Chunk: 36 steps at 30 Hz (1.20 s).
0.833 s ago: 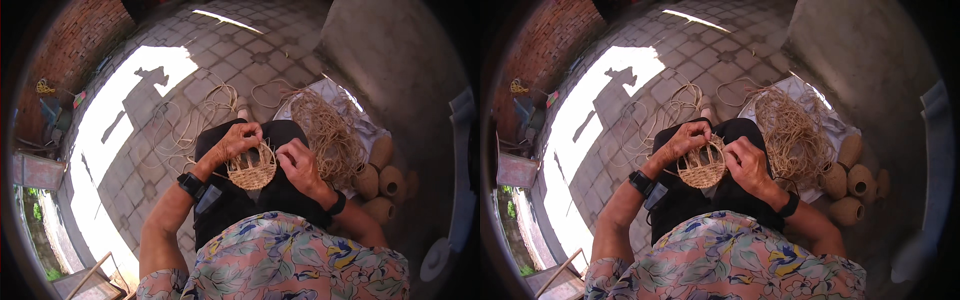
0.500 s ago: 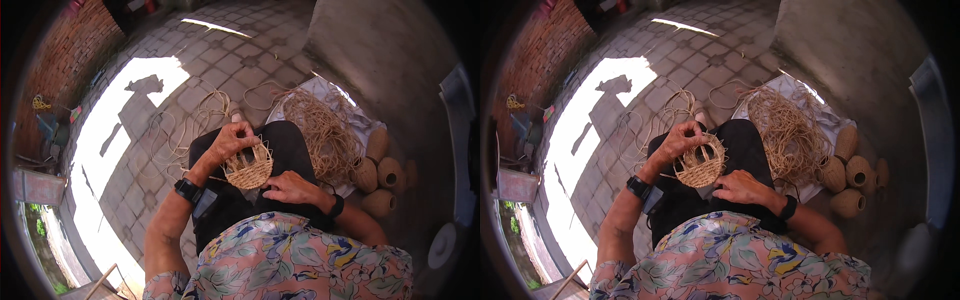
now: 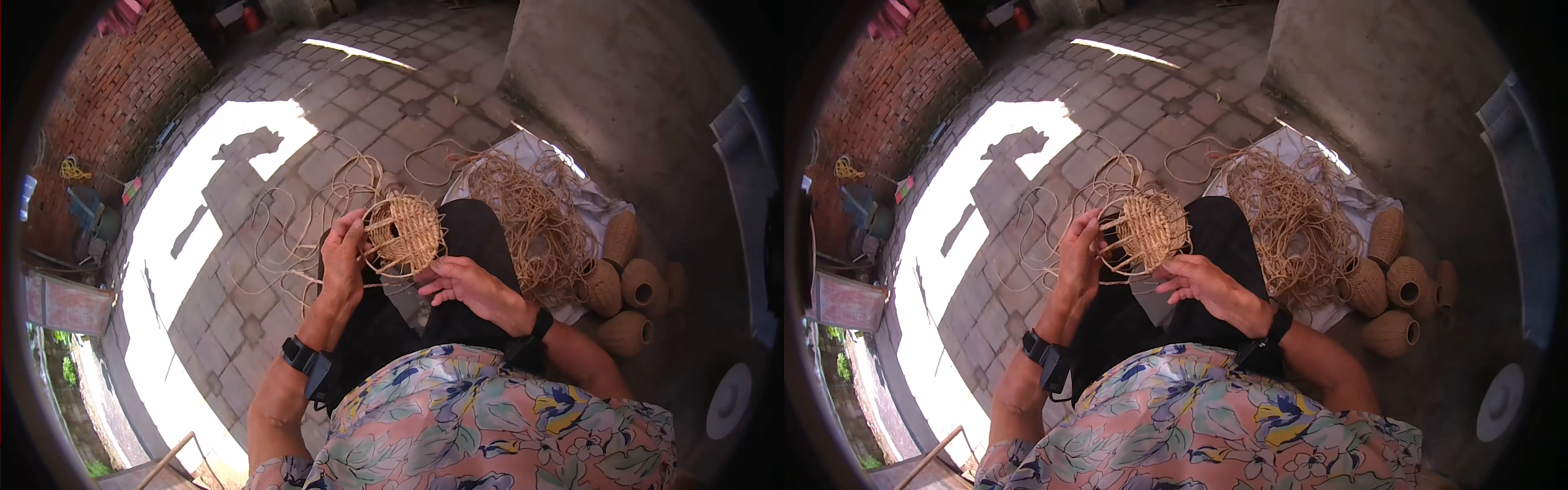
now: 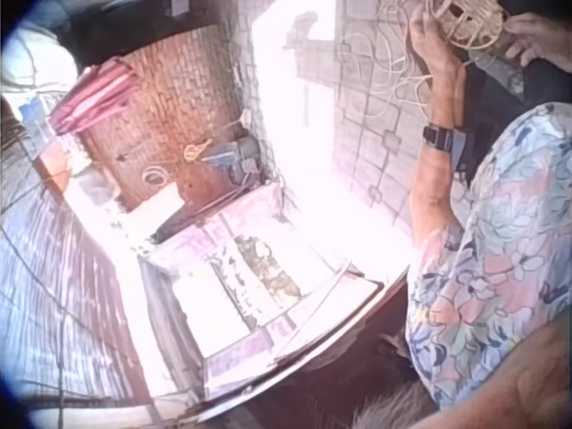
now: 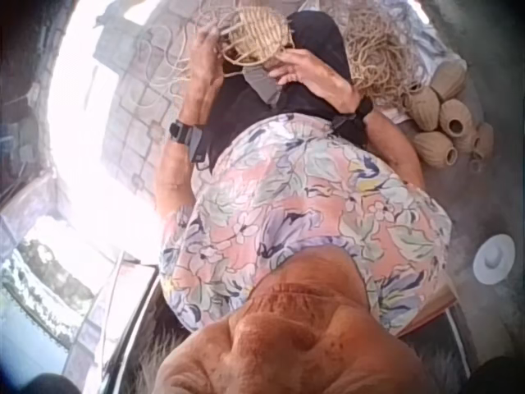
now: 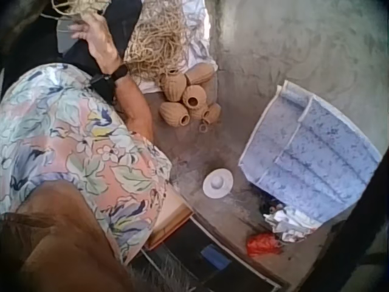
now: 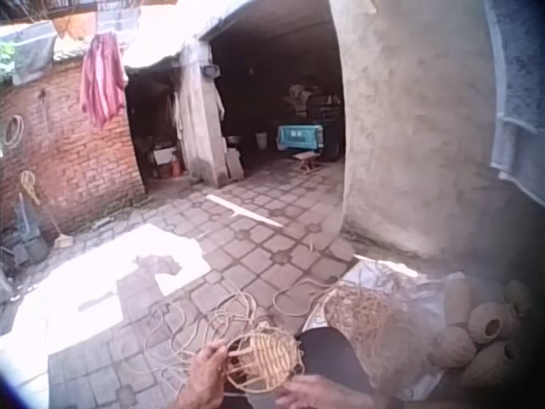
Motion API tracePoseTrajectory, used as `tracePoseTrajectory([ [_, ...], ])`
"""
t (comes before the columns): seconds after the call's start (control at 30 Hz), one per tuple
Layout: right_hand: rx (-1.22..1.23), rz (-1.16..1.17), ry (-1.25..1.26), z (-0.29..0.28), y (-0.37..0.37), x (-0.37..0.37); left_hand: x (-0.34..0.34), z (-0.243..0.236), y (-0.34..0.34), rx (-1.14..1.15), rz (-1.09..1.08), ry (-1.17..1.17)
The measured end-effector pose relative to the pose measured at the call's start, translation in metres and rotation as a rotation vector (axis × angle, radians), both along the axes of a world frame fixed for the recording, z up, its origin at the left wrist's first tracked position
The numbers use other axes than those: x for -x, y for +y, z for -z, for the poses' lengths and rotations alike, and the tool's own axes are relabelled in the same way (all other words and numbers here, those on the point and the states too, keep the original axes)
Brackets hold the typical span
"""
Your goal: Hand-weaving a small vessel or basket using dried straw.
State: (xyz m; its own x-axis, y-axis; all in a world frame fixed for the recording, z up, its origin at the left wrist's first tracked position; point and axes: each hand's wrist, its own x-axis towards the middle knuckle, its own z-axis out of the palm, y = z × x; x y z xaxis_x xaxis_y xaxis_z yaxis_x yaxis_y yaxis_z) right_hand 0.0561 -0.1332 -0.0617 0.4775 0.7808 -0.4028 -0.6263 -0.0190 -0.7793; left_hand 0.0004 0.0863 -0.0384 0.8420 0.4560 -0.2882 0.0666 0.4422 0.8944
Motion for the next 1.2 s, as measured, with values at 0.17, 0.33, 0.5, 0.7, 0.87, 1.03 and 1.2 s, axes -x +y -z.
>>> tracePoseTrajectory([
  [0.17,-0.163,0.122,0.178,0.007,-0.008,0.0,0.021,0.008,0.009,-0.383,0.169,-0.054],
  [0.33,-0.146,0.192,0.213,0.001,-0.007,-0.008,0.051,0.022,-0.006,-0.211,0.225,0.011],
  [0.5,-0.052,0.129,-0.089,-0.02,0.001,-0.02,0.063,0.015,-0.042,0.225,0.052,-0.007],
  [0.7,0.019,0.092,-0.107,-0.011,-0.004,-0.023,0.084,0.003,-0.055,0.261,0.091,0.083],
  [0.87,0.036,0.134,-0.063,-0.011,-0.002,-0.019,0.095,-0.003,-0.056,0.402,0.09,0.07],
  [1.03,-0.008,0.198,-0.031,-0.008,-0.002,-0.012,0.101,-0.002,-0.057,0.434,0.026,0.039],
  [1.2,-0.105,0.297,-0.147,0.0,0.017,-0.004,0.115,-0.009,-0.053,0.278,0.056,0.038],
])
